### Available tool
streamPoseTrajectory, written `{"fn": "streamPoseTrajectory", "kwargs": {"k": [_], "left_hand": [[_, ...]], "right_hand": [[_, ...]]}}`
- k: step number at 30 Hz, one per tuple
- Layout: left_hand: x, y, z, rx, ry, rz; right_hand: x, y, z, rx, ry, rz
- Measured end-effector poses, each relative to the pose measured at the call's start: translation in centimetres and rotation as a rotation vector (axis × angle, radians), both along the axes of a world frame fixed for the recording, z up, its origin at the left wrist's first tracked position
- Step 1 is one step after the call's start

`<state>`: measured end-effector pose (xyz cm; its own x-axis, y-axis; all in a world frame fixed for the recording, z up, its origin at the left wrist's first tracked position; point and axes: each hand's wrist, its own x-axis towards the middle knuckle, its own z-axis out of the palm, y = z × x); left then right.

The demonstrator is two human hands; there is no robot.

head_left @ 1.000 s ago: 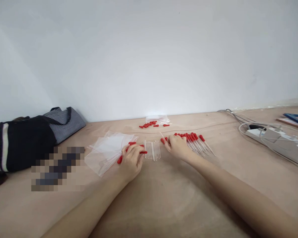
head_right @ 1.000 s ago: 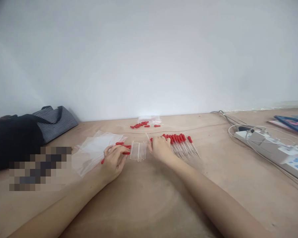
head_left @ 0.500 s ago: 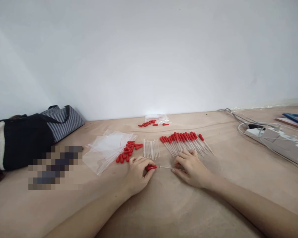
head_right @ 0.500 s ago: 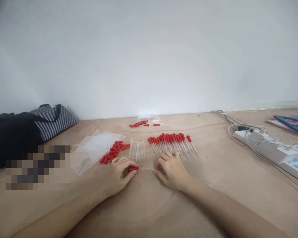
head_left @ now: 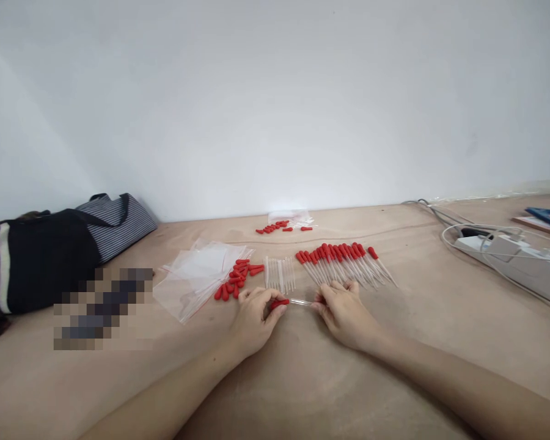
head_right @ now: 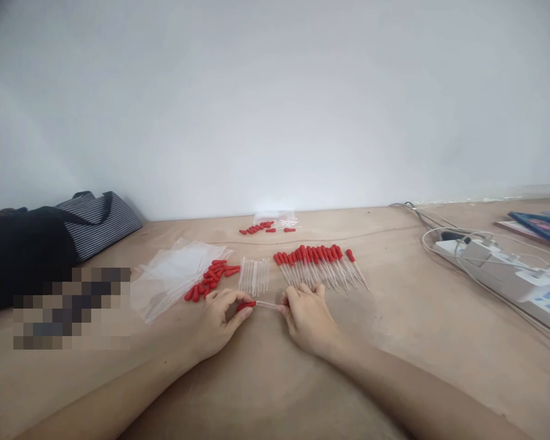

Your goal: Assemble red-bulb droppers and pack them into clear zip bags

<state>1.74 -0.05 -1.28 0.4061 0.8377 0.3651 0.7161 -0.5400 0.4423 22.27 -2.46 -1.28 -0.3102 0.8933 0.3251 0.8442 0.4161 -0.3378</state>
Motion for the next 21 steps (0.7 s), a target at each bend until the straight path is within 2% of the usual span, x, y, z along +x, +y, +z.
{"fn": "streamPoseTrajectory", "kwargs": {"k": [3,10,16,21], "left_hand": [[0.11,-0.1,-0.01,0.022,-0.021,-0.012],[0.25,-0.33,0.33,0.071,-0.036,-0.021],[0.25,-0.51,0.53,0.061,-0.074,-0.045],[0.24,-0.62,0.36,0.033,-0.078,-0.059]], "right_hand": [[-0.34,-0.24,0.22,-0.008,0.019,0.007],[-0.2,-0.51,0.68,0.031,0.051,0.133],[-0.21,-0.68,0.52,0.066,0.092,0.194],[0.13,-0.11,0.12,0.183,-0.006,0.246]]}}
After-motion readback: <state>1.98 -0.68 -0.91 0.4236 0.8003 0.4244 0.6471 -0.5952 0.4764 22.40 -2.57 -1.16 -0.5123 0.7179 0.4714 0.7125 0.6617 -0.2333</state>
